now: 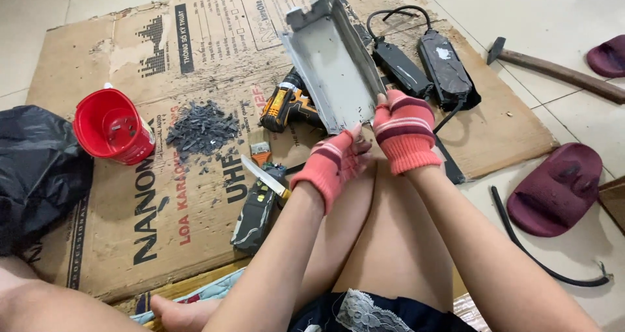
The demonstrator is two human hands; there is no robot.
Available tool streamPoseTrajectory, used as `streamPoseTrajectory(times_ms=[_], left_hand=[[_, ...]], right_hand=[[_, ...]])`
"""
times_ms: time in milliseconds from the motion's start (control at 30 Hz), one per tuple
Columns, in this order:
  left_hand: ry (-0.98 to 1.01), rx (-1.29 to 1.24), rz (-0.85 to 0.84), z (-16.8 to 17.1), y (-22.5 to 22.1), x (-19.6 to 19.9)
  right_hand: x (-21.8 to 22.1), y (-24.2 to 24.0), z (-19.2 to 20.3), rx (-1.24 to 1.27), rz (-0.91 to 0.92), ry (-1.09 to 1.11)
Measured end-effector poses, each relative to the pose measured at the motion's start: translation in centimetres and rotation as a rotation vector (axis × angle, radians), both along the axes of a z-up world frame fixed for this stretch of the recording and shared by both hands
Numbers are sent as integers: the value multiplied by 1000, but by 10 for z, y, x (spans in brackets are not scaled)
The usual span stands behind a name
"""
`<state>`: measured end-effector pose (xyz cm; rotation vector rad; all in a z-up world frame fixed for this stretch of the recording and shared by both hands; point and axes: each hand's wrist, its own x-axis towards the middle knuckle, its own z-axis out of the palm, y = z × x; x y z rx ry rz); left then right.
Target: A person sitting on the floor uses a utility knife to scrape material off an electronic component, creating a pile of shavings on a cardboard surface.
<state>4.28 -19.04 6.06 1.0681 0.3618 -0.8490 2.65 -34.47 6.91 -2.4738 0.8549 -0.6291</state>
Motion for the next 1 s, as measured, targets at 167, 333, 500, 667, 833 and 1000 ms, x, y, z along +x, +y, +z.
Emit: streamPoseTrajectory(times_ms=[167, 333, 500, 667, 833, 1000], left_hand=[[-97, 94, -15, -7, 13, 4], [-69, 222, -48, -47, 23, 33], [-32, 176, 108, -18, 35, 11], [2, 266, -36, -62, 26, 26], [-13, 347, -39, -53, 53, 15], [-66, 403, 41, -68, 89, 28]], right_hand=[[-10, -9, 5, 246, -173, -116], [-38, -80, 18, 477, -396, -260], [-69, -179, 34, 793, -577, -439], [-50, -86, 113, 1093, -238, 41], [-30, -22, 51, 1055, -125, 45], [-33, 19, 48, 465, 182, 305]])
